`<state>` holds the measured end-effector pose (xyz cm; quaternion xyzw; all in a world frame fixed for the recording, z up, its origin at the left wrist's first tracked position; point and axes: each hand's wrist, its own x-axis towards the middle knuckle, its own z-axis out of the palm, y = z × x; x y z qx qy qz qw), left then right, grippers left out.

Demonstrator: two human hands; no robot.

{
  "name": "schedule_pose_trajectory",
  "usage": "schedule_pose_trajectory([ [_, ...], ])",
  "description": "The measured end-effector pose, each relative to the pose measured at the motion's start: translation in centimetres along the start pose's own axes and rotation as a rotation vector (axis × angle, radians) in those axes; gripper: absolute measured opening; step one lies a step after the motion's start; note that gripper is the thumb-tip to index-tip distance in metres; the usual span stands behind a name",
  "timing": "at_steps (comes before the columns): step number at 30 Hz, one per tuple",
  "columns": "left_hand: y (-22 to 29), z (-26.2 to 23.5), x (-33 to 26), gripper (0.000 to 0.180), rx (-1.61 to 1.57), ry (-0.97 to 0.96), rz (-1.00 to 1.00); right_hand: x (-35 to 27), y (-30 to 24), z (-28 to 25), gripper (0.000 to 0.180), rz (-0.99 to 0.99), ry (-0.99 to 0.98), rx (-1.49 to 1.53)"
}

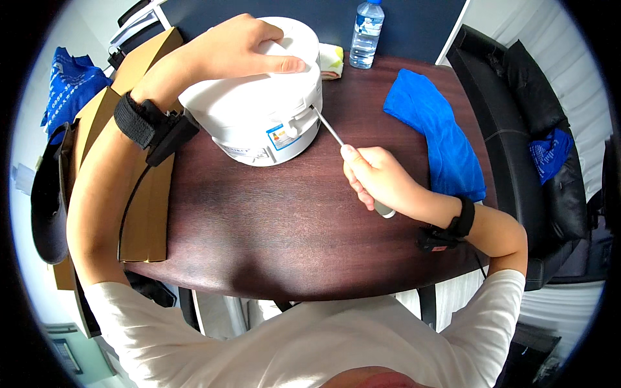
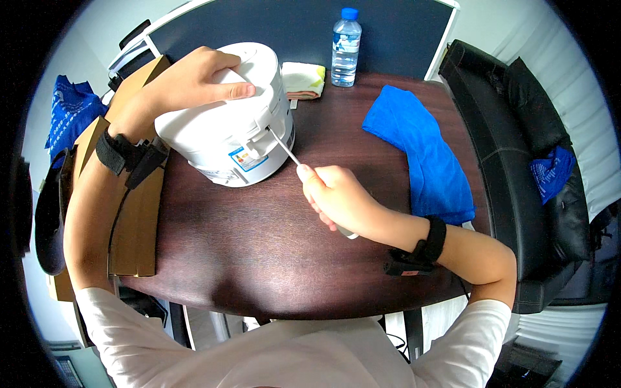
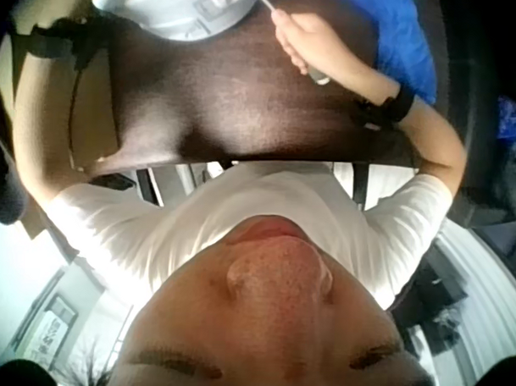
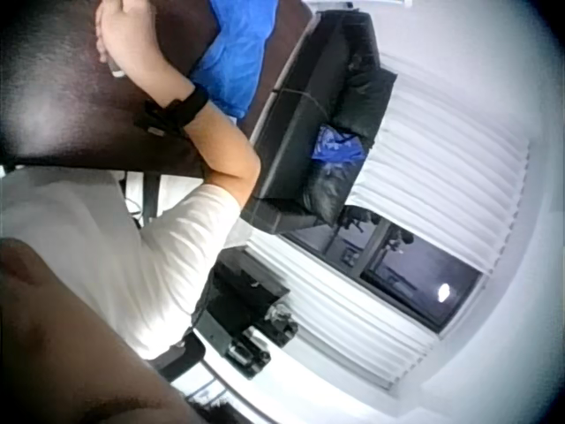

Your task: The person uses a screwdriver to remove screws from a white rice cooker, detaching the lid and a small white plastic component. They wipe the component with a blue cloth and continue unscrewing parts of the cooker's base.

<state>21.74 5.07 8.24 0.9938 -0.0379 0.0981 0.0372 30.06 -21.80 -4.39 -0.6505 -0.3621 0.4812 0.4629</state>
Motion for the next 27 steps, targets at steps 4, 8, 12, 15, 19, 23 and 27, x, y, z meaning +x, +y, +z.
schedule_pose_trajectory([
  [4, 0.1, 0.3, -0.1, 0.067, 0.002, 0.013, 0.011, -0.3, -1.2, -0.6, 0.039, -0.323, 0.298, -0.734],
  [8, -0.1, 0.4, 0.0, 0.069, 0.008, 0.039, 0.023, 0.9, -0.4, -2.9, 0.029, -0.689, 0.637, -1.386],
  [12, 0.8, -0.3, 0.3, 0.073, -0.009, -0.030, -0.052, 0.3, -1.9, -3.8, 0.032, -0.744, 0.671, -1.426],
  [15, 0.9, -0.7, 0.3, 0.077, -0.027, -0.074, -0.088, -0.2, -2.6, -3.8, 0.036, -0.657, 0.576, -1.289],
  [19, 0.7, -0.4, 0.1, 0.079, -0.049, -0.050, -0.120, -0.5, -2.6, -3.7, 0.044, -0.253, 0.226, -0.801],
  [23, 0.6, -0.1, 0.3, 0.078, -0.060, -0.030, -0.114, -0.5, -2.5, -2.6, 0.055, 0.054, 0.105, -0.378],
  [27, 0.6, -0.2, 0.2, 0.076, -0.022, -0.016, -0.105, -0.8, -2.5, -1.6, 0.056, 0.039, 0.118, -0.339],
])
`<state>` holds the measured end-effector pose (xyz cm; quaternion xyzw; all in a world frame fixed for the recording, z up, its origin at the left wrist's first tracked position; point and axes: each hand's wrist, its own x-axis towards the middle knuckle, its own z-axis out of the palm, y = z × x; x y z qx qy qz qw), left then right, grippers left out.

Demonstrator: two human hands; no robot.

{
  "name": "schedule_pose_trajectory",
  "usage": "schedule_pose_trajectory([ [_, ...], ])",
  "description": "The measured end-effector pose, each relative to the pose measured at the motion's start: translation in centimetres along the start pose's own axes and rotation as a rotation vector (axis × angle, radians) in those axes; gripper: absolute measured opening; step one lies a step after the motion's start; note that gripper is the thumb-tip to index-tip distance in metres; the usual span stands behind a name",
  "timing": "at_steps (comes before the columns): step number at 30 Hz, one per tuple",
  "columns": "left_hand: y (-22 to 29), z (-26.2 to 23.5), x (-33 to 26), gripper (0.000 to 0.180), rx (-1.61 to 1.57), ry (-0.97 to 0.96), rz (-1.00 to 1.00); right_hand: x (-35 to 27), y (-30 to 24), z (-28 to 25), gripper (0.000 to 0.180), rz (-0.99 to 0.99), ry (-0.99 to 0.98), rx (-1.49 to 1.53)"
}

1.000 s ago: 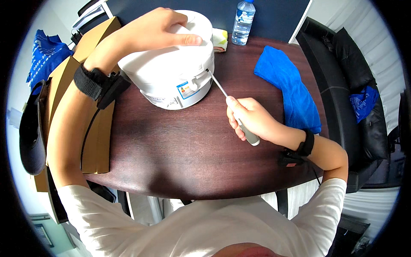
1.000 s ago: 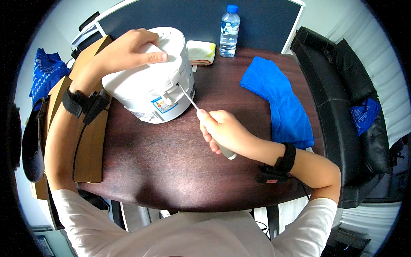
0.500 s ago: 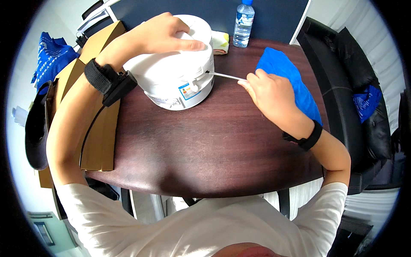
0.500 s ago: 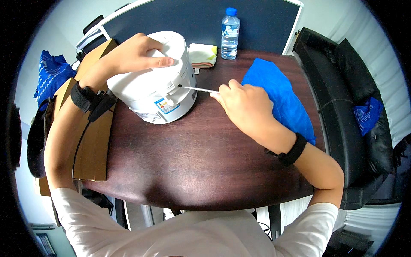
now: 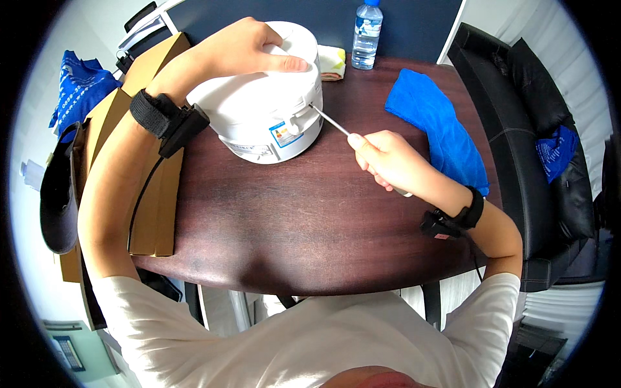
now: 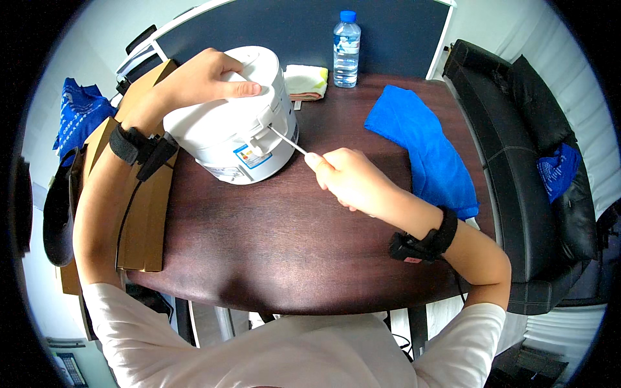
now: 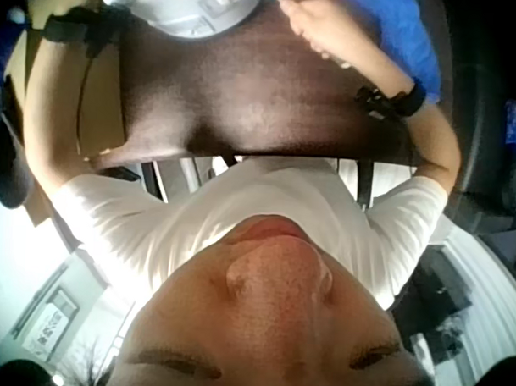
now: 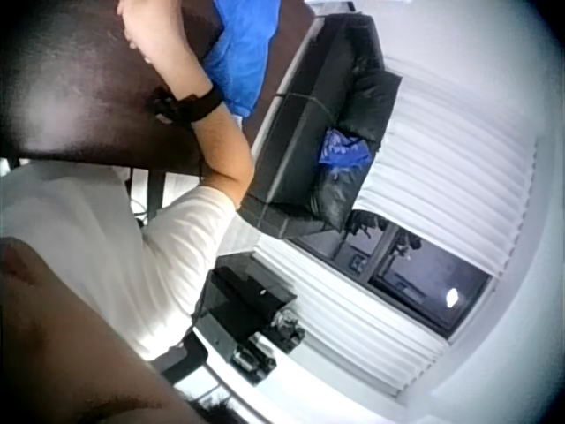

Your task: The person uses a screwdriver to remove screws from a white rice cooker, detaching the lid and a small white plastic component. They wipe the component with a blue cloth and continue unscrewing parts of the cooker's base.

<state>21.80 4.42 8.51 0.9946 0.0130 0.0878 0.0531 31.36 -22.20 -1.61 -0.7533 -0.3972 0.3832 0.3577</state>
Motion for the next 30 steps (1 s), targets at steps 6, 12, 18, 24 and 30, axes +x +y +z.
schedule_pose_trajectory([
  [6, 0.7, -0.9, -0.6, 0.076, -0.024, -0.063, -0.011, -0.2, 1.0, 0.9, 0.047, -0.343, 0.187, -0.246],
  [12, 1.2, -0.9, -1.2, 0.072, 0.010, -0.089, 0.037, -2.0, 0.7, 1.4, 0.039, -0.386, 0.281, -0.393],
  [18, 2.6, -1.3, -1.7, 0.073, 0.043, -0.157, 0.038, -3.4, 0.9, 1.6, 0.039, -0.394, 0.254, -0.362],
  [24, 4.7, 0.0, -5.4, 0.072, 0.078, 0.126, 0.059, -3.4, 1.4, 1.7, 0.039, -0.380, 0.279, -0.345],
  [30, 8.1, 5.2, -10.9, 0.099, 0.265, 0.496, -0.141, -3.0, 1.8, 1.9, 0.039, -0.400, 0.285, -0.366],
])
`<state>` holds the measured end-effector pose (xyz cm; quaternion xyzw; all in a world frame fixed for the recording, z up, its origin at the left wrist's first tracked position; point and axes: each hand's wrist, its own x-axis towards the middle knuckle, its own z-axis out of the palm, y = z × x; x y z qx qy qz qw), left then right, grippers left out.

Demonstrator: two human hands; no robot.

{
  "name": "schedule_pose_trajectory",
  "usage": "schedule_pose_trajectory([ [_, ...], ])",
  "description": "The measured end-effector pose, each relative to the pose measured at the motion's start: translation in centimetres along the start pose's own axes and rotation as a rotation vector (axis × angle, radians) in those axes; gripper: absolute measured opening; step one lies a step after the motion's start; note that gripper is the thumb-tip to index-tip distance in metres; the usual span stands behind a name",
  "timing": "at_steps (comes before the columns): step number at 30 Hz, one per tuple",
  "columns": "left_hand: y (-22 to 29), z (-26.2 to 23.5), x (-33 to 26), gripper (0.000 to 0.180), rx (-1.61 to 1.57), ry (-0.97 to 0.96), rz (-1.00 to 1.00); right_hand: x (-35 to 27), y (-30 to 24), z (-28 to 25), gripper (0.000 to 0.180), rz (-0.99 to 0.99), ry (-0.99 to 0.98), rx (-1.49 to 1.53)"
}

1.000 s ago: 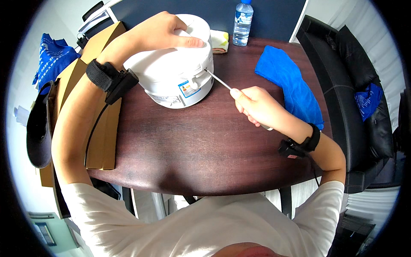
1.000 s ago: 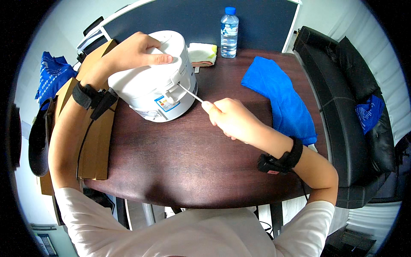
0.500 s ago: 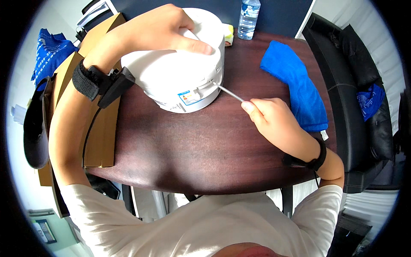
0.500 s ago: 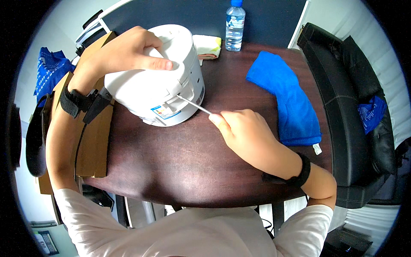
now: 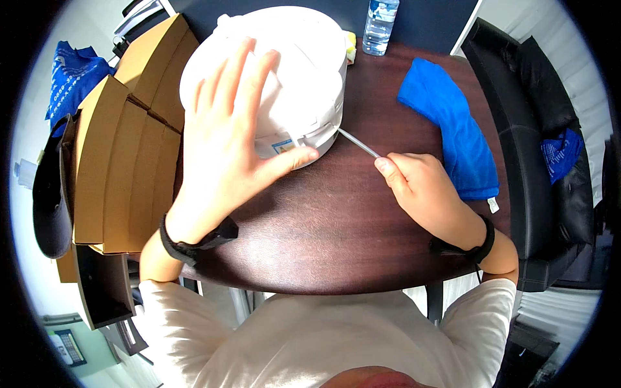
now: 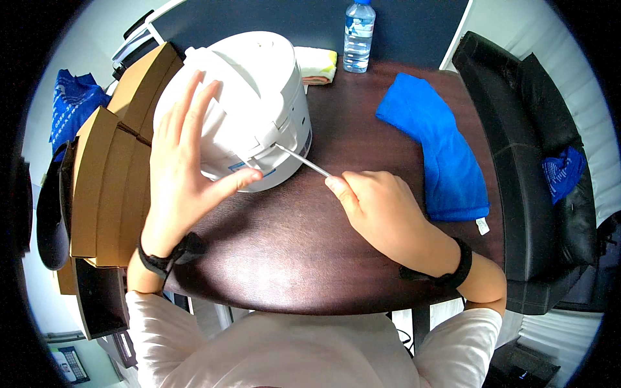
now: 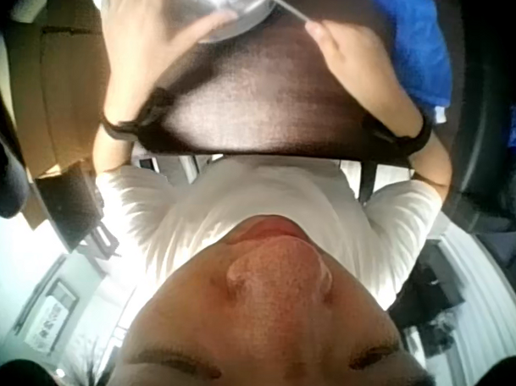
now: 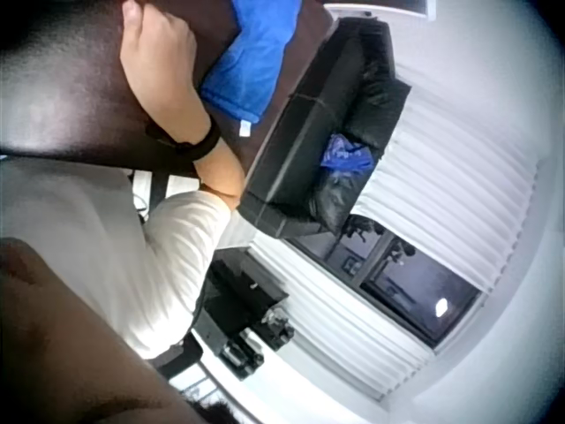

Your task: The person uses a screwdriver to remove screws from a white rice cooker, detaching the lid and a small white plastic component. They wipe the component with a blue cloth and continue unscrewing parts of the cooker's base.

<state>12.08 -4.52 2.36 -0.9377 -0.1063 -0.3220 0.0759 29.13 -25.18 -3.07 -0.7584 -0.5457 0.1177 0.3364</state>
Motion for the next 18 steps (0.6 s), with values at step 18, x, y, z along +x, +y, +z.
schedule_pose_trajectory([
  [18, -0.7, 3.3, 0.4, 0.095, 0.164, 0.310, 0.124, -0.2, -1.3, 0.2, 0.034, -0.056, 0.078, -0.352],
])
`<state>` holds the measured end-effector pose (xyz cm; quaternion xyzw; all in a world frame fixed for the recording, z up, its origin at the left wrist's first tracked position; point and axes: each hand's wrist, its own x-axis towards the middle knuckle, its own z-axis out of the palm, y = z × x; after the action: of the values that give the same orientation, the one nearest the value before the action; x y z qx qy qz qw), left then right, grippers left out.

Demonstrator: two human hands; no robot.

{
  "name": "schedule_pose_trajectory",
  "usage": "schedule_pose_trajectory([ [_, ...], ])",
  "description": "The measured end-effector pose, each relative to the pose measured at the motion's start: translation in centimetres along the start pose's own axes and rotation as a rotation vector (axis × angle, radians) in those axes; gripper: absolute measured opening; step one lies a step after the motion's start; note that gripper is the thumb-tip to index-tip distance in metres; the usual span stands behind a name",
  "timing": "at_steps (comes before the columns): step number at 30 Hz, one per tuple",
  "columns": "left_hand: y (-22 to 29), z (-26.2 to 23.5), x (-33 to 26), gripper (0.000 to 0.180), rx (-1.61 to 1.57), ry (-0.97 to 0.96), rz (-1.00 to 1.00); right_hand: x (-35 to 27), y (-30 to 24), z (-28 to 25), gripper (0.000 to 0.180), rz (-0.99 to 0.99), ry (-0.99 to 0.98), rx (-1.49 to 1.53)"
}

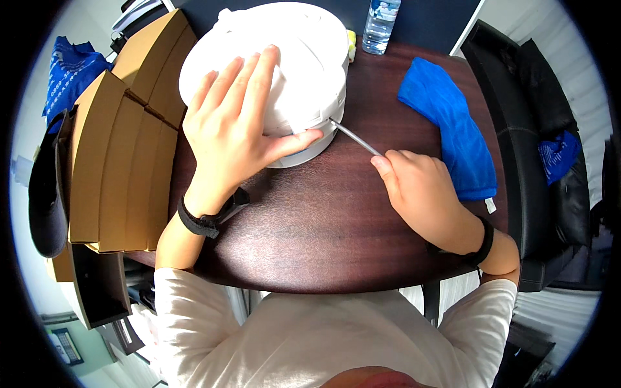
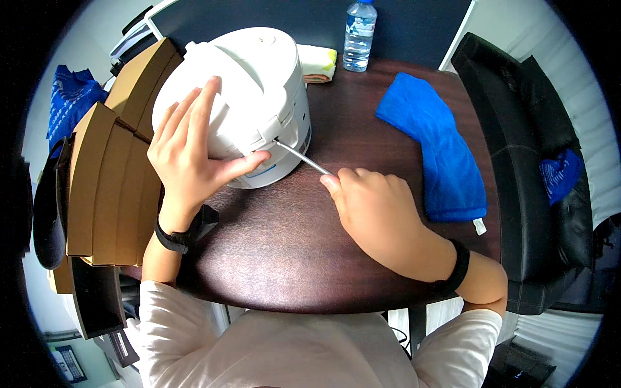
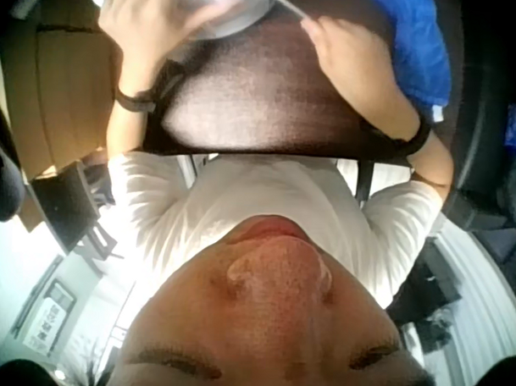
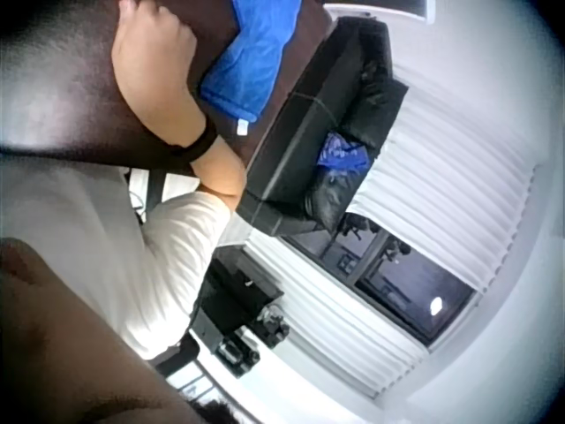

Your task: The person uses a screwdriver to remove screws from a white rice cooker, detaching the lid and a small white plastic component. They wipe the component with a blue cloth and continue unscrewing parts of the cooker's base.

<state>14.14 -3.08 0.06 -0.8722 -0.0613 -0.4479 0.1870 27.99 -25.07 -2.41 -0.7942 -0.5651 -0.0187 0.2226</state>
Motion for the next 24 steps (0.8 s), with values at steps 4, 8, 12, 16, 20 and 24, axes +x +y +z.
schedule_pose_trajectory([
  [4, -0.1, 0.8, 0.4, 0.093, 0.006, 0.059, 0.028, 1.1, 1.2, -0.4, 0.034, -0.060, 0.015, -0.044],
  [8, -0.4, 1.6, 0.5, 0.087, -0.021, 0.097, 0.046, 2.7, 3.4, -0.3, 0.036, -0.193, 0.088, -0.196],
  [12, -0.3, 2.4, 0.9, 0.085, 0.002, 0.122, 0.031, 3.9, 4.6, -0.8, 0.036, -0.306, 0.261, -0.475],
  [16, -0.3, 2.6, 0.9, 0.085, 0.008, 0.131, 0.016, 5.0, 4.6, -2.6, 0.036, -0.386, 0.340, -0.636],
  [20, -0.4, 2.4, 0.8, 0.086, 0.012, 0.127, 0.003, 4.8, 4.2, -2.9, 0.035, -0.379, 0.342, -0.593],
  [24, -0.3, 2.5, 0.7, 0.088, 0.003, 0.136, -0.009, 3.7, 4.1, -1.7, 0.040, -0.081, 0.060, -0.026],
])
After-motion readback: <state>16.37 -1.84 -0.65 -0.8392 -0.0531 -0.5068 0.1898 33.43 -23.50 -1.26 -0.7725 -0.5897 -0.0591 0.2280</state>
